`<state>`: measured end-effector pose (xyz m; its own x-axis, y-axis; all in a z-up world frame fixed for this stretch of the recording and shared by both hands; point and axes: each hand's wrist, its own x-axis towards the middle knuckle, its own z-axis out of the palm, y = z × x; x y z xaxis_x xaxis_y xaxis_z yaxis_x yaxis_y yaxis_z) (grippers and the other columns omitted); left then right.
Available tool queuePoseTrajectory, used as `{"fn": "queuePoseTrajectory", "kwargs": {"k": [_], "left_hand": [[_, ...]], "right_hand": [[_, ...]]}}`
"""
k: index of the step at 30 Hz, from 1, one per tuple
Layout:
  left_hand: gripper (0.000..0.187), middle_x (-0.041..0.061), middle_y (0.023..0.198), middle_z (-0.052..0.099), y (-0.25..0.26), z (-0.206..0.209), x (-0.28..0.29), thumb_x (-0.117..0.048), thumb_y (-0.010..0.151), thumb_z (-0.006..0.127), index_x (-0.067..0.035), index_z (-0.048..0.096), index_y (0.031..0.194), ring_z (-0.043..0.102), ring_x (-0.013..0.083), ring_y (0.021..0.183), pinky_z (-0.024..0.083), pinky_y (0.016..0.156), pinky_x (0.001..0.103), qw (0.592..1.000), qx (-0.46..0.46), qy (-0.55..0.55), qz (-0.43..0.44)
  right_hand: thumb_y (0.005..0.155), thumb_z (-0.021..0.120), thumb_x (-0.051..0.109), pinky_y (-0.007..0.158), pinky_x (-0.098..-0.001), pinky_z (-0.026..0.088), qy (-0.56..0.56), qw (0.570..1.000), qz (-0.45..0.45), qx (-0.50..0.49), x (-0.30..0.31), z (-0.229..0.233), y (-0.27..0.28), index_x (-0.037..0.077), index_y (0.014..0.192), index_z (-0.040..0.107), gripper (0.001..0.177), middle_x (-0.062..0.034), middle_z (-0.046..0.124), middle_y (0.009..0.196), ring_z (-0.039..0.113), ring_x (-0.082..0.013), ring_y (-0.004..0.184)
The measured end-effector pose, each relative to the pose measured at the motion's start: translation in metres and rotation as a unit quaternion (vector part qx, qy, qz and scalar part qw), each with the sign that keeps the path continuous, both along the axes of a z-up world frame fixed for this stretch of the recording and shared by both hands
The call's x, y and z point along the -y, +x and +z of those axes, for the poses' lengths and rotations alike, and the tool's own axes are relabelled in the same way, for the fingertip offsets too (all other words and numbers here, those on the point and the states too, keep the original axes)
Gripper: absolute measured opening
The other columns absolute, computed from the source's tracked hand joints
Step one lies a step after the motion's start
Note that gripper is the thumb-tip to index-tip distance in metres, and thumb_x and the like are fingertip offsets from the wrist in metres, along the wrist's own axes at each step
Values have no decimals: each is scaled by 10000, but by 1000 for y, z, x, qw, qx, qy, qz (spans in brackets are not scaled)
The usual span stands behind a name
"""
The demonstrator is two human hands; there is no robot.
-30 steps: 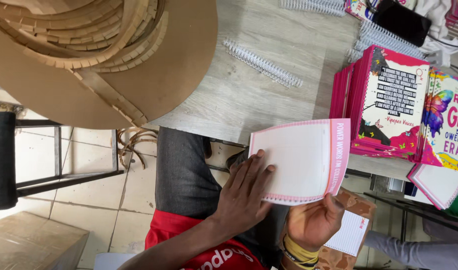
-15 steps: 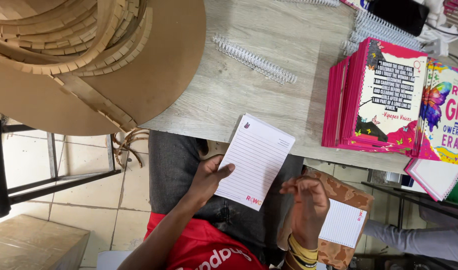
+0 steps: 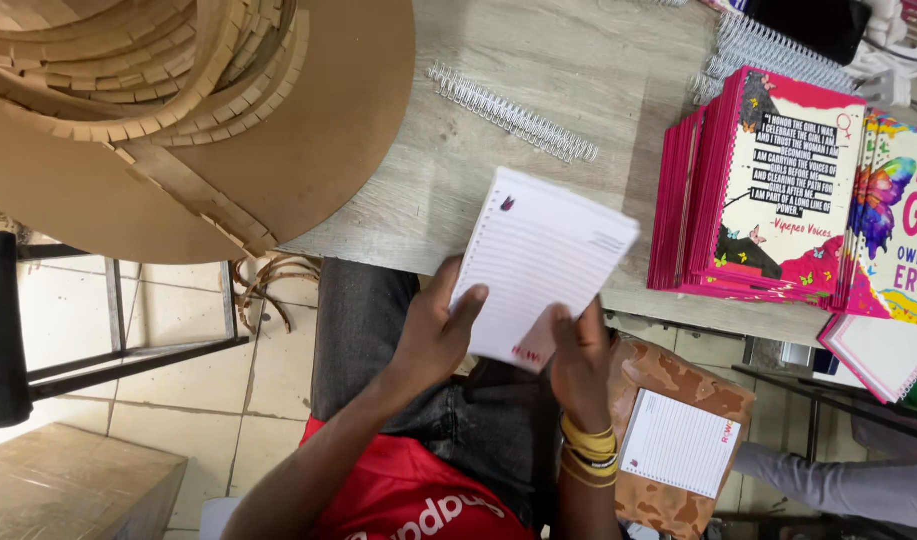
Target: The person sits and assembles spiral-bound notebooks by hand. They pick up a stack of pink and white pages, align them, and insert a metal spiral coil through the holes. They then close the spiral ends to secure the pages and place the finished notebook on a stack.
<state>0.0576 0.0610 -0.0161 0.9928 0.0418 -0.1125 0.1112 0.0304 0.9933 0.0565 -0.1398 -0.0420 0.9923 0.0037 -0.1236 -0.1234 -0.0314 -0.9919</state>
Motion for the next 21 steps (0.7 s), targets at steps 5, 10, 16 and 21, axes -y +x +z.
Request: {"fn": "queuePoseTrajectory", "kwargs": {"k": [5, 10, 16, 21], "left_hand": [[262, 160, 1090, 802, 40, 15, 5, -239, 1109, 644, -111, 719, 1325, 691, 266, 1166, 561, 961, 471, 989, 131, -42, 45], [299, 133, 1191, 807, 56, 7, 3, -204, 1045, 764, -105, 728, 1325, 704, 274, 1234, 526, 1085, 529, 982, 164, -63, 62], [228, 140, 1113, 796, 47, -19, 1, -159, 1058, 741, -70, 691, 1262, 704, 236, 1167, 553, 1027, 502, 987, 121, -84, 67], [195, 169, 1099, 808, 47, -23, 0, -171, 1072, 731, -69, 719, 1238, 716, 283, 1165, 558, 1009, 534, 988, 125, -65, 69]], "right_hand": [[1141, 457, 124, 1149, -436, 446, -23, 991, -18, 133, 15, 5, 44, 49, 1614, 436, 479, -127, 610, 1464, 553, -164, 1257], [1157, 460, 209, 1153, -461, 447, 0, 983, -46, 180, -8, 16, 59, 52, 1599, 416, 472, -157, 608, 1462, 600, -246, 1291], [1134, 505, 107, 1184, -472, 438, 66, 988, -9, 142, -1, -22, 54, 26, 1644, 408, 526, -155, 576, 1560, 511, -246, 1429], [1131, 486, 62, 1148, -411, 461, 58, 986, -2, 153, -3, -15, 61, 20, 1622, 420, 497, -120, 584, 1530, 480, -167, 1399]]}}
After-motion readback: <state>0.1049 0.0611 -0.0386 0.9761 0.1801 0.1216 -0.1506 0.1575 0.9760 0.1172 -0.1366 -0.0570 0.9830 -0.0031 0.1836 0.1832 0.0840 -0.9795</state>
